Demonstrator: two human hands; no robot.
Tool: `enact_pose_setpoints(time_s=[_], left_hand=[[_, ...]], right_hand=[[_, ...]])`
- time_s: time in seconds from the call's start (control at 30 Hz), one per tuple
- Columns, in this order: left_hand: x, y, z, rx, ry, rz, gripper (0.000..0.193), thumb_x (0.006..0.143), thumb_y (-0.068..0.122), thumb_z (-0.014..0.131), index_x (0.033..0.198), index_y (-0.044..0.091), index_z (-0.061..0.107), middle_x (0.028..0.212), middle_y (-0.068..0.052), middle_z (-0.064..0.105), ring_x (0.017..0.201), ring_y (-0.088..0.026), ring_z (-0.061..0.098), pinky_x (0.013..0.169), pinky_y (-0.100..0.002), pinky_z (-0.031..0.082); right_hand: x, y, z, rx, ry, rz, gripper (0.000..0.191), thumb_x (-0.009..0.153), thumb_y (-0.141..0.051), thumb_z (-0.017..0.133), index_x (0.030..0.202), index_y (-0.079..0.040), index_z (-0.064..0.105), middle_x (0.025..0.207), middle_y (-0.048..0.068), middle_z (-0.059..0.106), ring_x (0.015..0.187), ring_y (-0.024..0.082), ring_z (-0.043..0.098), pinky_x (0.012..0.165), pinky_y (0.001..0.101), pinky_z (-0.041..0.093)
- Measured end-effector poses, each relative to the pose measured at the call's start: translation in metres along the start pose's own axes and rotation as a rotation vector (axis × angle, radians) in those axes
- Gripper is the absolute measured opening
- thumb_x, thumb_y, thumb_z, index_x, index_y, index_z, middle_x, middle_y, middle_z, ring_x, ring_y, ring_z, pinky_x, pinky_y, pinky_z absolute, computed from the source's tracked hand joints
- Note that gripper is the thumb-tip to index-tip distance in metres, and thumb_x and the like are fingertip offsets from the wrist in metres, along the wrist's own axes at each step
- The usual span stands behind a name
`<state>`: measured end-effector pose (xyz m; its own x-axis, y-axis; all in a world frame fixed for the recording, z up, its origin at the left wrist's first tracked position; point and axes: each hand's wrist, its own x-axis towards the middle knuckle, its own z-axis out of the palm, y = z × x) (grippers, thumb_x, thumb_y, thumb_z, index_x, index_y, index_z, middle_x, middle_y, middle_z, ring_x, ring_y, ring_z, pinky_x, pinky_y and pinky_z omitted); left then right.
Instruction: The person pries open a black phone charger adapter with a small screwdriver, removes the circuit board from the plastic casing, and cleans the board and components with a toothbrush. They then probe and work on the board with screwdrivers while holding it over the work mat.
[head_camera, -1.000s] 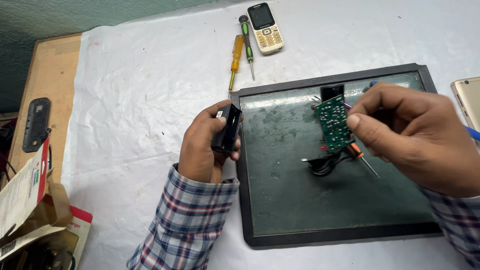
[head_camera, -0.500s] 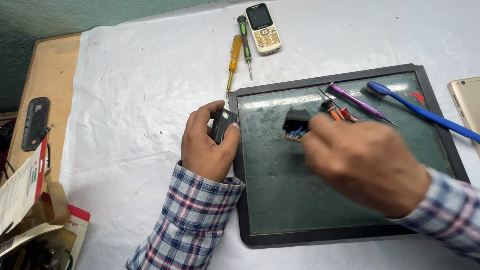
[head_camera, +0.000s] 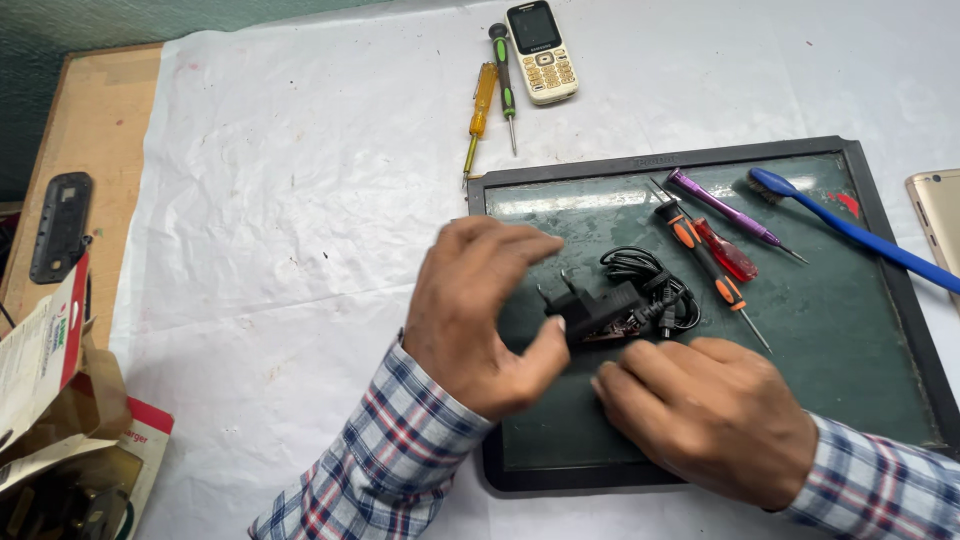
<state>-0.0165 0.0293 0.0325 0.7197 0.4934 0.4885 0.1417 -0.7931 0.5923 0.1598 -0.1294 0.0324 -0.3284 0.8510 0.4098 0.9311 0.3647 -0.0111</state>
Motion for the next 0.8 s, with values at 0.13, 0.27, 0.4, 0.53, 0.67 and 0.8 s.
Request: enact_pose_setpoints(time_s=[0.13,0.27,0.4,0.53,0.67,0.8], left_hand=[[-0.002,0.007,0.005,0.058,-0.034,0.005,0.055,0.075,0.028,0.076,0.123,0.001,0.068,0.119,-0.016,0.071,0.131,-0.04,0.055,0.111,-0.053,0.042],[0.0,0.004,0.01,0.096,-0.066,-0.008,0.056,0.08,0.032,0.077,0.125,0.0,0.068,0.116,-0.017,0.069,0.133,-0.041,0.053,0.113,-0.055,0.04],[-0.001,0.002,0.009,0.084,-0.085,0.021,0.059,0.078,0.034,0.079,0.123,-0.002,0.069,0.11,-0.02,0.063,0.126,-0.041,0.053,0.11,-0.053,0.042],[0.0,0.004,0.006,0.036,-0.167,-0.019,0.054,0.072,0.034,0.08,0.112,-0.001,0.072,0.1,-0.017,0.058,0.11,-0.036,0.054,0.101,-0.05,0.044],[0.0,0.007,0.006,0.036,-0.164,0.029,0.039,0.07,0.03,0.08,0.097,0.004,0.07,0.098,-0.015,0.058,0.109,-0.034,0.055,0.104,-0.052,0.044],[-0.001,0.007,0.006,-0.003,-0.125,0.056,0.031,0.07,0.022,0.076,0.092,0.006,0.062,0.099,-0.012,0.062,0.111,-0.033,0.059,0.11,-0.052,0.044]], right_hand=[[-0.01,0.015,-0.007,0.144,0.172,0.298,0.013,0.087,-0.014,0.08,0.097,-0.008,0.074,0.091,0.004,0.067,0.07,0.02,0.065,0.061,0.0339,0.051],[-0.005,0.04,-0.003,0.213,0.227,0.59,0.023,0.086,-0.01,0.075,0.108,-0.004,0.075,0.101,0.013,0.069,0.072,0.02,0.065,0.062,0.0317,0.052],[-0.001,0.048,-0.005,0.209,0.178,0.477,0.034,0.086,-0.015,0.076,0.117,-0.004,0.071,0.106,0.014,0.07,0.095,0.026,0.065,0.076,0.039,0.053],[0.006,0.043,-0.006,0.218,0.022,0.579,0.045,0.079,-0.023,0.077,0.121,-0.008,0.071,0.096,0.011,0.071,0.088,0.025,0.065,0.068,0.0403,0.053],[0.011,0.039,-0.011,0.241,-0.066,0.636,0.054,0.072,-0.021,0.076,0.125,-0.01,0.07,0.091,0.008,0.071,0.082,0.024,0.064,0.062,0.0402,0.053],[0.012,0.039,-0.011,0.2,-0.105,0.618,0.047,0.074,-0.021,0.076,0.119,-0.009,0.071,0.088,0.008,0.067,0.081,0.025,0.06,0.063,0.041,0.052]])
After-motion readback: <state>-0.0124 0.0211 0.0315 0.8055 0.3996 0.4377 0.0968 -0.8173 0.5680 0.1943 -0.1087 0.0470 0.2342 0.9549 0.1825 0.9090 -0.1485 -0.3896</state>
